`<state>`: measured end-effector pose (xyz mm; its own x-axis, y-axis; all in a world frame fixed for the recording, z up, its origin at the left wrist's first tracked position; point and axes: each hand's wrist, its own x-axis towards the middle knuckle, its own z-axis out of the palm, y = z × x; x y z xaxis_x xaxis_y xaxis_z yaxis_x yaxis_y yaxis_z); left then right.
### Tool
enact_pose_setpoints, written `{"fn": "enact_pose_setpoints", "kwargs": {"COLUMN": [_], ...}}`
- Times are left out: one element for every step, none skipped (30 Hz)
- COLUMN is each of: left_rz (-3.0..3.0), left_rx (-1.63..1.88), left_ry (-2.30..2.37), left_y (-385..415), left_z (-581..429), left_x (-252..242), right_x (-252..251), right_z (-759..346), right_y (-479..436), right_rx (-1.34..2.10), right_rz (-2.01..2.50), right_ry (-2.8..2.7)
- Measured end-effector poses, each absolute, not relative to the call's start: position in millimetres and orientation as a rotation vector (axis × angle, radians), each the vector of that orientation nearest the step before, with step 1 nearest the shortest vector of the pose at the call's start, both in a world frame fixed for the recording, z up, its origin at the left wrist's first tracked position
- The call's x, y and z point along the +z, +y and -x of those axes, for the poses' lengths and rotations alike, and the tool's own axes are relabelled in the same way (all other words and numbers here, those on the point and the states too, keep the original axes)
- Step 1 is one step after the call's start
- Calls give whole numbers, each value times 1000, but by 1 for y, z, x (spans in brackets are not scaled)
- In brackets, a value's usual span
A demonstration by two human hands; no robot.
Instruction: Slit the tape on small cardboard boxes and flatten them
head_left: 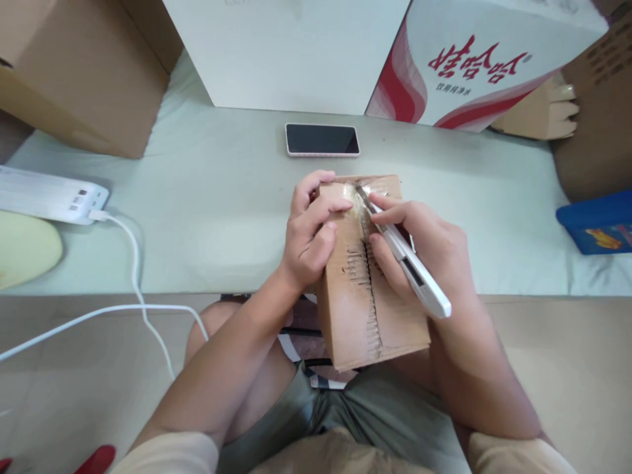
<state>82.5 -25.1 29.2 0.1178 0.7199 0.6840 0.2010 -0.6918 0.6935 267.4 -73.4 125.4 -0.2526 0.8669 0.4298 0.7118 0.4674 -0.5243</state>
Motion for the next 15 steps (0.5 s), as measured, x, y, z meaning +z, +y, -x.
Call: {"fn": "enact_pose_setpoints", "kwargs": {"left_rz": [-1968,-1968,-1973,-1980,-1987,-1992,-1993,-1996,-1996,-1996,-1997,-2000,-2003,-2003,-2004], "left_rx": [1595,1587,1578,1571,1569,1572,1578,1583,1589,1595,1594,1591,1586,1581,1576], "left_ry": [889,896,910,922,931,933,930,920,911,905,905,910,917,924,927], "left_y": [-25,-26,-26,-26,-26,-26,-25,-25,-25,-25,-25,-25,-25,-25,-25], "left_z": [-82,-82,-82,-82,-82,-82,-82,-82,-82,-82,-82,-81,-81,-81,-81], "left_x": [29,29,29,30,30,30,30,30,30,30,30,30,30,29,29], "right_x": [126,125,125,124,124,123,122,122,121,122,122,123,123,124,124], "right_z": [-267,-267,-267,-267,-266,-266,-266,-266,-267,-267,-268,-268,-269,-269,-269], "right_y": [-73,-73,-73,-73,-74,-74,-75,-75,-75,-75,-75,-74,-74,-74,-73], "right_rx": [299,301,298,286,268,250,232,218,211,215,225,239,256,274,287], "right_rz": [1314,1315,1314,1310,1302,1292,1283,1276,1269,1265,1265,1266,1268,1269,1271], "right_ry": [-2044,-2050,-2047,-2037,-2021,-2003,-1985,-1971,-1967,-1975,-1990,-2008,-2025,-2039,-2046]}}
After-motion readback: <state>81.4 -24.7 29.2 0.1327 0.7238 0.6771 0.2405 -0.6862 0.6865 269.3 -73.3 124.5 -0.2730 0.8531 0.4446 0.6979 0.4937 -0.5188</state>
